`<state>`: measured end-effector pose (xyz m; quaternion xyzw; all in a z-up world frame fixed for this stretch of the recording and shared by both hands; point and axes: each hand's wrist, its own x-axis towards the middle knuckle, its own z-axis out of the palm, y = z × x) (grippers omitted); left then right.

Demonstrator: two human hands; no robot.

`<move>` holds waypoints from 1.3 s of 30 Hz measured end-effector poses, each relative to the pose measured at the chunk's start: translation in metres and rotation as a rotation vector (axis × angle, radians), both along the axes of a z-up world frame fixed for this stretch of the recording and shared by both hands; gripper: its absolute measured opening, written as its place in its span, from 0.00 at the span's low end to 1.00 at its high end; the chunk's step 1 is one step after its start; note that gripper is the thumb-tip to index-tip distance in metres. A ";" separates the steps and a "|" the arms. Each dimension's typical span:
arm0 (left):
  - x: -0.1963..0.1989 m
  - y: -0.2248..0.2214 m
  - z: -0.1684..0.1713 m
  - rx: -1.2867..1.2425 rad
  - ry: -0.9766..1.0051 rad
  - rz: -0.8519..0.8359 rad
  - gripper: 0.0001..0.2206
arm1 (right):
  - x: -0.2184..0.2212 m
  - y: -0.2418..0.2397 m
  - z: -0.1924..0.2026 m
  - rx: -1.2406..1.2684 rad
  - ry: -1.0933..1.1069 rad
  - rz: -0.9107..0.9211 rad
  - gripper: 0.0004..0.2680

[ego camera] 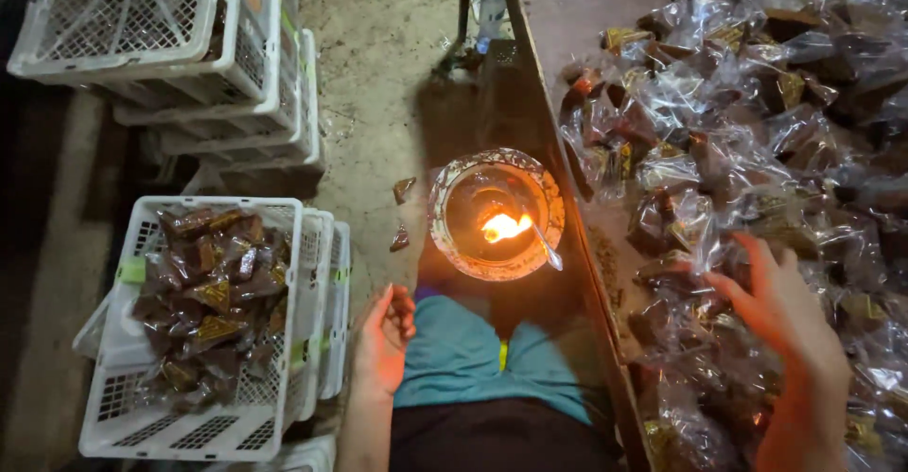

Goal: Sealing plastic bags containing snacks by manually holding the edges over a candle flame

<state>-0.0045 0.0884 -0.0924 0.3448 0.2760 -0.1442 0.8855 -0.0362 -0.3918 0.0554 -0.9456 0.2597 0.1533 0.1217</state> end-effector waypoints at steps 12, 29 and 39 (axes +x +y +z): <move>0.009 -0.047 0.084 0.503 -0.315 -0.065 0.08 | -0.048 -0.028 -0.005 0.658 -0.951 -0.150 0.12; 0.006 -0.117 0.122 1.124 -1.120 -0.123 0.07 | 0.003 0.167 -0.034 1.731 -0.330 -0.173 0.23; 0.009 -0.103 0.135 0.925 -0.842 -0.405 0.25 | 0.010 0.179 -0.030 1.172 -0.485 0.189 0.05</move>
